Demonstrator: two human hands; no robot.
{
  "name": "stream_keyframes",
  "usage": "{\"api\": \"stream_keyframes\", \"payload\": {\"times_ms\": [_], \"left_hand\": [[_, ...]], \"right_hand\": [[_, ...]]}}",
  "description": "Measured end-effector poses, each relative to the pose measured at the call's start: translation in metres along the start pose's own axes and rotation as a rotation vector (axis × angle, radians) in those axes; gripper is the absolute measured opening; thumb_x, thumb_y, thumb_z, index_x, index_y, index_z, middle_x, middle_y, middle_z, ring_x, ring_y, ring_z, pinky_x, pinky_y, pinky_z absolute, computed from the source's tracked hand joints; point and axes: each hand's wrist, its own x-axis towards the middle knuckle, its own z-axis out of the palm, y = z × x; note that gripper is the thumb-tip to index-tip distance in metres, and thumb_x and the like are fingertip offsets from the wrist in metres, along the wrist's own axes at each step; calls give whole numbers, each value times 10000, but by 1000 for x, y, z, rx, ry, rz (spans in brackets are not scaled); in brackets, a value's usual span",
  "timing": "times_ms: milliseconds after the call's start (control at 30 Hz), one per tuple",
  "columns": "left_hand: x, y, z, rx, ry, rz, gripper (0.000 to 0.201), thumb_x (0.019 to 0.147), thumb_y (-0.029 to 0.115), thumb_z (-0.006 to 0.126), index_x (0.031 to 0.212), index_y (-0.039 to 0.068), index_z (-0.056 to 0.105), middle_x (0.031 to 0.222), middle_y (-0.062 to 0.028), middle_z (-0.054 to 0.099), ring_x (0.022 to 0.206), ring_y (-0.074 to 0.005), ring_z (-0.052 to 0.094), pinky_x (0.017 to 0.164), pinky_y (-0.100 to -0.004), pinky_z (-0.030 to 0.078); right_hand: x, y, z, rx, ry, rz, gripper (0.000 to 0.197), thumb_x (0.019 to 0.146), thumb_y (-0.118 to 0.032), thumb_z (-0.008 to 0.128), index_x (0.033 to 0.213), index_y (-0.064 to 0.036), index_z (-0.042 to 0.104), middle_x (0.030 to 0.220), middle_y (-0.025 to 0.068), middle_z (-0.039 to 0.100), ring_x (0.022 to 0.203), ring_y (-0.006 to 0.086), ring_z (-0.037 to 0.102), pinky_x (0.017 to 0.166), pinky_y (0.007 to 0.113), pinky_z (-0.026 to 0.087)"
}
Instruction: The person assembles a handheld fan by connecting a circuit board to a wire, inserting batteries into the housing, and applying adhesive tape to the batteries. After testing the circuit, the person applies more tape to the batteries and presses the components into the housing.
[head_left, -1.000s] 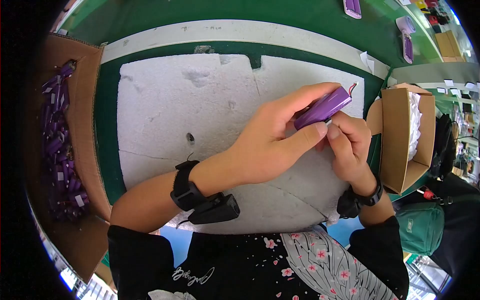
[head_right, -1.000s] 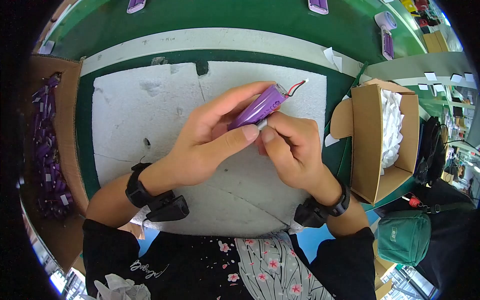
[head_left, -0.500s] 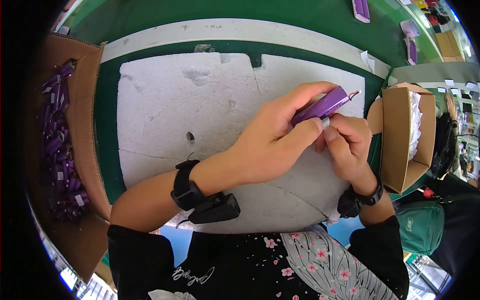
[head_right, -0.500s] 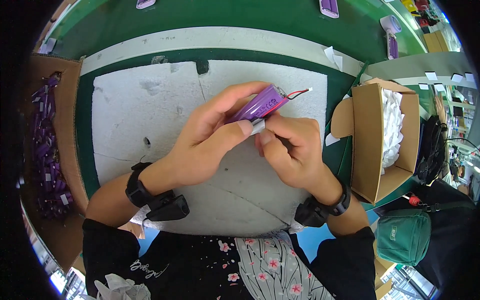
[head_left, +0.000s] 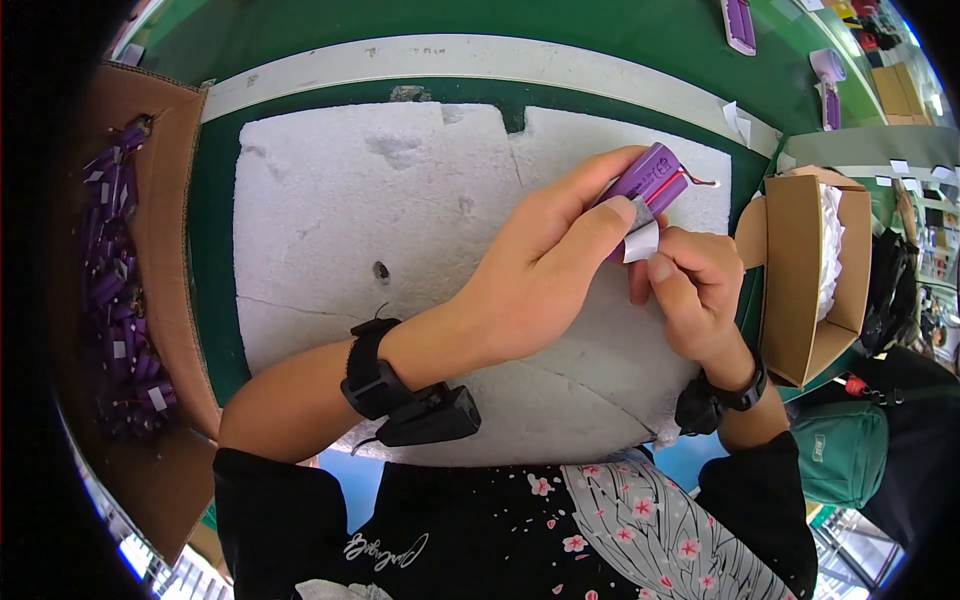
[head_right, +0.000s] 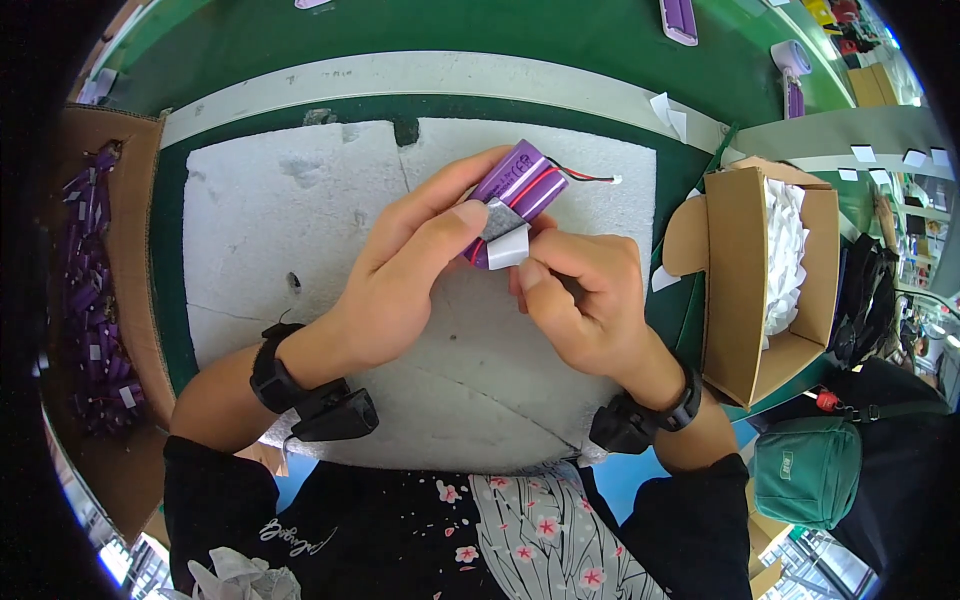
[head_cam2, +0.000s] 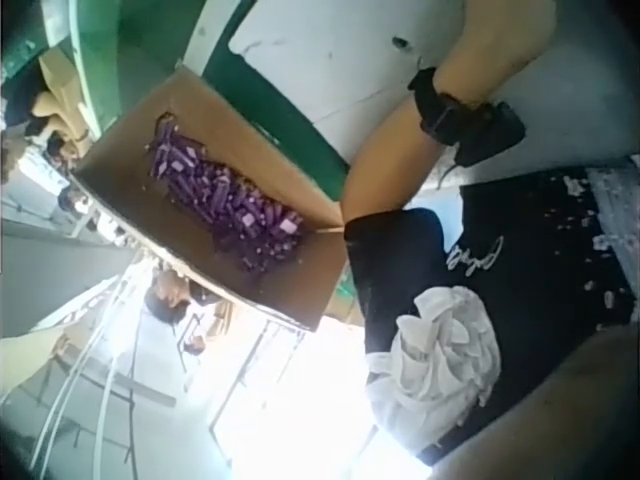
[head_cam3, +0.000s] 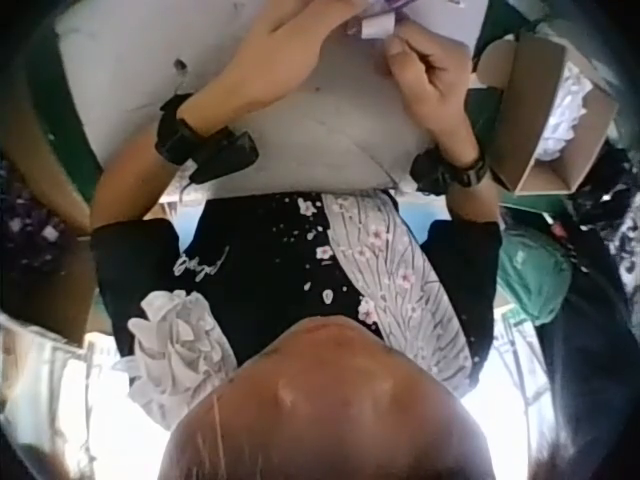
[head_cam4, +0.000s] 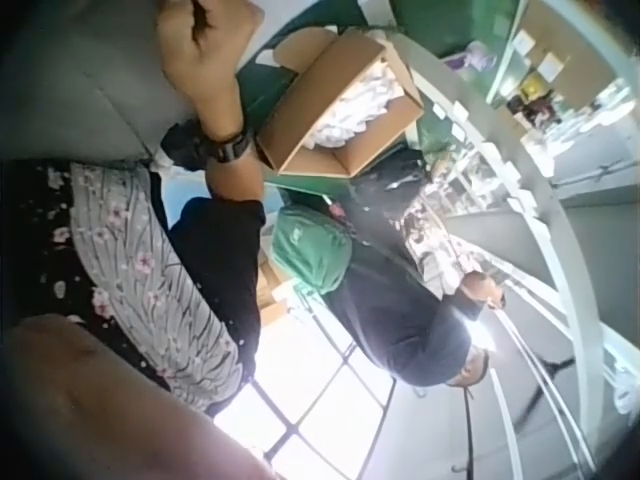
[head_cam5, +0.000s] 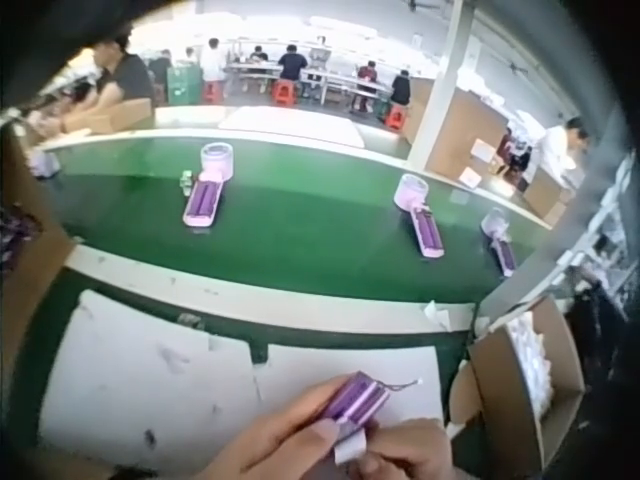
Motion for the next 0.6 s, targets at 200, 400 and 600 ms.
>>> {"api": "stream_keyframes", "payload": {"times_ms": [200,400,600], "left_hand": [[1,0,0,-28,-10,1,436,1024,261,383,1372,0,413,1129,-104,610,985,-131,579,888,-278,461],[3,-4,2,-45,52,2,365,1025,277,421,1244,-6,492,947,-41,593,835,-79,520,755,-245,455],[4,-5,1,-51,66,-3,358,1022,287,436,1221,-2,505,941,-50,614,838,-80,541,750,-243,462]], "right_hand": [[0,0,-1,-30,-11,-36,145,800,-25,516,662,-16,562,545,58,562,461,154,551,468,268,422],[-1,2,-1,-54,-20,-27,136,799,-22,523,673,-17,575,543,56,563,465,152,559,467,270,424],[-1,2,-2,-39,-24,-30,143,808,-28,522,678,-16,580,544,55,566,472,145,569,467,264,425]]}}
